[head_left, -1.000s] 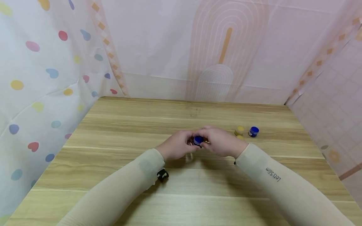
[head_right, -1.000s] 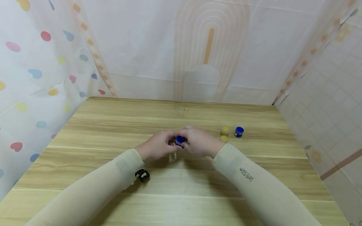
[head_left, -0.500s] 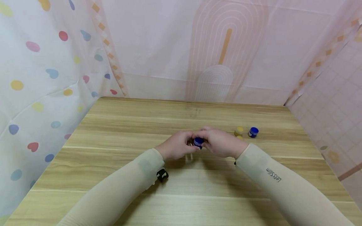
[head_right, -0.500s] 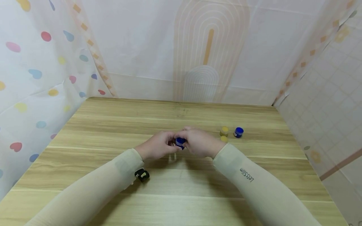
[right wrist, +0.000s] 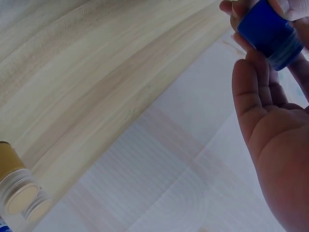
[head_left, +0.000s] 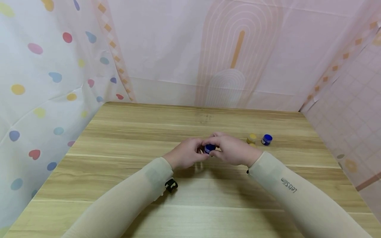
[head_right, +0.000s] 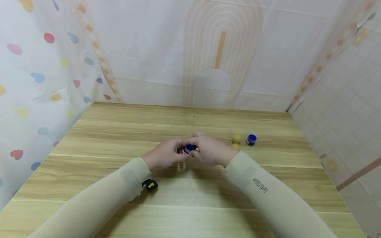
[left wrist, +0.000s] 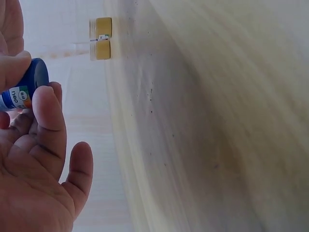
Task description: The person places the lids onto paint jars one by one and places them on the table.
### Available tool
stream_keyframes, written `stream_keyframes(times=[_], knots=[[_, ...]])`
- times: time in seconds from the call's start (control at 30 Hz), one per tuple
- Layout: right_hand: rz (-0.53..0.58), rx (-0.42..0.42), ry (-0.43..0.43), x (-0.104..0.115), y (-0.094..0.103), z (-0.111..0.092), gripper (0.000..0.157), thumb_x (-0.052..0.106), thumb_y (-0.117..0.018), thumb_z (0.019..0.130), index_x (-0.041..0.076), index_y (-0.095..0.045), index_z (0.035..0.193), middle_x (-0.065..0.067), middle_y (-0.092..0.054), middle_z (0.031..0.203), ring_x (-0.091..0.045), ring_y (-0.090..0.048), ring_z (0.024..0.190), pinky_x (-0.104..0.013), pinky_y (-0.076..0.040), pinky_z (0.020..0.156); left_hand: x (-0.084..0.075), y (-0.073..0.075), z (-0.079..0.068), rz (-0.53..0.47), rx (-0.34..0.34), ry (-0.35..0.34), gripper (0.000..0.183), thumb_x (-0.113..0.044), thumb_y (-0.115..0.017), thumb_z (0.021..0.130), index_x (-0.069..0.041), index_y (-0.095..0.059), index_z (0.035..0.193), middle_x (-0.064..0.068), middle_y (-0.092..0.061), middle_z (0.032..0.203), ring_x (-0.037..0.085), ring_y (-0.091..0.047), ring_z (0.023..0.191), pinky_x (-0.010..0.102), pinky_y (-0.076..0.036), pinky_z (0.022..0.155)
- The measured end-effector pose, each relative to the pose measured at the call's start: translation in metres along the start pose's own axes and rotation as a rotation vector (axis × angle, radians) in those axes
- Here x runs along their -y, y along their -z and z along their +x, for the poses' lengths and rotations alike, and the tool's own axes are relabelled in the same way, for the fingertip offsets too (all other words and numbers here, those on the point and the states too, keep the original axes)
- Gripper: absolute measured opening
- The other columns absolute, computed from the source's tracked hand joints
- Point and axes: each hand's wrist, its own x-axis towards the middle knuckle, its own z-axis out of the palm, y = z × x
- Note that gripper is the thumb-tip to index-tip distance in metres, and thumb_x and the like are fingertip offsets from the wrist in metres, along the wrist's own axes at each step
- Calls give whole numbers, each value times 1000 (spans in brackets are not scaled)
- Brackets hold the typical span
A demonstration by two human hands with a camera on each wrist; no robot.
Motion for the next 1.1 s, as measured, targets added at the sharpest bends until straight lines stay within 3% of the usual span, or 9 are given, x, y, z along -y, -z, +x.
stream_keyframes(times=[0.13, 0.4, 0.57, 0.63, 0.77, 0.9, 1.1], knots=[[-7, -8, -4, 1, 0, 1, 38, 11, -71, 100, 9, -67, 138, -6, -66, 130, -20, -66, 115, -40, -57, 99, 0, -1, 0, -7, -11, -1, 22, -25, -74, 99, -13, -69, 116, -1, -70, 93, 12, -62, 80, 30, -53, 72], [9, -35, -90, 2, -1, 3, 38, 21, -71, 102, 5, -66, 136, -7, -69, 126, -19, -67, 110, -39, -57, 96, 2, -2, -1, 1, -43, -9, 16, -26, -73, 98, -14, -70, 110, -2, -69, 90, 13, -61, 78, 29, -52, 69], [86, -73, -152, 1, -3, 4, 32, 33, -77, 98, 8, -72, 118, -2, -71, 100, -14, -64, 86, -33, -55, 77, 2, -4, -1, -22, -59, 10, 16, -23, -74, 97, -14, -70, 110, -2, -68, 94, 15, -60, 82, 31, -53, 73], [117, -85, -165, -1, -3, 4, 38, 39, -79, 96, 8, -72, 116, 0, -69, 94, -13, -62, 81, -32, -53, 73, 1, -4, 0, -25, -62, 15, 20, -24, -74, 98, -13, -70, 115, -2, -68, 96, 15, -61, 84, 32, -53, 76], [108, -86, -111, -6, -2, 3, 51, 38, -80, 94, 6, -68, 132, -2, -73, 107, -15, -67, 94, -35, -57, 82, 1, -5, -1, -17, -65, 13, 26, -29, -73, 100, -12, -69, 120, -2, -68, 95, 15, -62, 83, 32, -54, 74], [81, -50, -36, -7, 1, 1, 47, 21, -76, 97, 8, -65, 140, -5, -73, 124, -21, -69, 109, -41, -58, 95, 1, -4, -2, -3, -74, 9, 27, -28, -74, 99, -12, -69, 120, -2, -68, 92, 14, -62, 80, 31, -53, 71], [105, -7, -92, -4, 1, 1, 40, 16, -69, 102, 8, -64, 141, -7, -71, 129, -20, -69, 116, -42, -57, 101, 1, -4, -2, -7, -72, 8, 26, -26, -74, 98, -12, -69, 119, -1, -68, 90, 13, -61, 76, 29, -52, 66]])
